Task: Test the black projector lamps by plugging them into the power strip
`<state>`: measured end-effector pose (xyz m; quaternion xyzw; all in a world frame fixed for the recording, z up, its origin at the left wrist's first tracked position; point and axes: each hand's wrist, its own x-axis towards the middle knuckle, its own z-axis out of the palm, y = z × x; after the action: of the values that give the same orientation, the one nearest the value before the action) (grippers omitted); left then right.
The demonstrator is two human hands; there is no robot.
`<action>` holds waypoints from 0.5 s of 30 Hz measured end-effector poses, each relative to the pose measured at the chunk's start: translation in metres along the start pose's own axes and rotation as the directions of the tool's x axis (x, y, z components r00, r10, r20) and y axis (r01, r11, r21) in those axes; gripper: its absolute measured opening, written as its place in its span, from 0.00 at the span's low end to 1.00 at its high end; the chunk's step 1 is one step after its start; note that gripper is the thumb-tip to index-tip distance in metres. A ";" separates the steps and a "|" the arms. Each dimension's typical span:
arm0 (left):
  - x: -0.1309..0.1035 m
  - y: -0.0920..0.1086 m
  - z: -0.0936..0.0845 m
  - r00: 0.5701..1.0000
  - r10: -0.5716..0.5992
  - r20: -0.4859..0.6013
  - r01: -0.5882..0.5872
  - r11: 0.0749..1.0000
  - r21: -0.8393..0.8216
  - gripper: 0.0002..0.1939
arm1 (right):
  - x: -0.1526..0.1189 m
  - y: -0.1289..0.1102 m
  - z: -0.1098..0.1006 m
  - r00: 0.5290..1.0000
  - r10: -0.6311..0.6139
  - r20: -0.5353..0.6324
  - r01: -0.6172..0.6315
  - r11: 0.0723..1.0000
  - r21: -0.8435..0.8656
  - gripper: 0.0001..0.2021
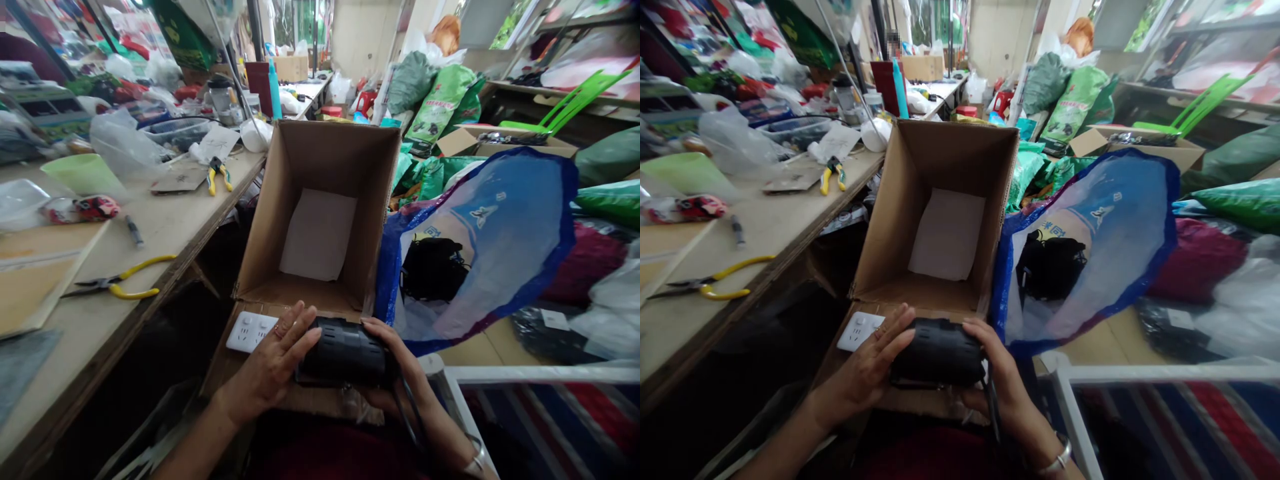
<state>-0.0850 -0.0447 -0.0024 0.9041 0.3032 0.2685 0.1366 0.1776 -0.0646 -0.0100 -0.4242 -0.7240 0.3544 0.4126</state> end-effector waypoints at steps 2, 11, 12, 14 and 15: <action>0.003 0.004 -0.004 0.999 -0.011 0.032 0.013 0.996 -0.084 0.50 | 0.002 -0.004 -0.005 0.992 0.123 0.005 -0.123 0.991 0.044 0.36; 0.019 -0.002 -0.013 0.937 -0.280 0.208 0.347 0.800 -0.490 0.40 | 0.002 -0.013 -0.013 0.832 0.523 0.184 -0.527 0.642 0.556 0.30; 0.020 -0.004 -0.012 0.928 -0.303 0.218 0.373 0.761 -0.531 0.39 | 0.001 -0.014 -0.011 0.819 0.545 0.179 -0.535 0.614 0.580 0.29; 0.023 -0.004 -0.009 0.912 -0.337 0.234 0.407 0.663 -0.628 0.35 | 0.000 -0.018 -0.007 0.812 0.559 0.170 -0.535 0.593 0.602 0.25; 0.024 -0.003 -0.006 0.904 -0.356 0.235 0.416 0.612 -0.672 0.33 | 0.000 -0.019 -0.005 0.811 0.560 0.167 -0.533 0.593 0.603 0.23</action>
<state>-0.0739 -0.0272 0.0113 0.7038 0.3582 0.2927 0.5392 0.1763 -0.0713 0.0082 -0.4707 -0.3903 0.6740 0.4145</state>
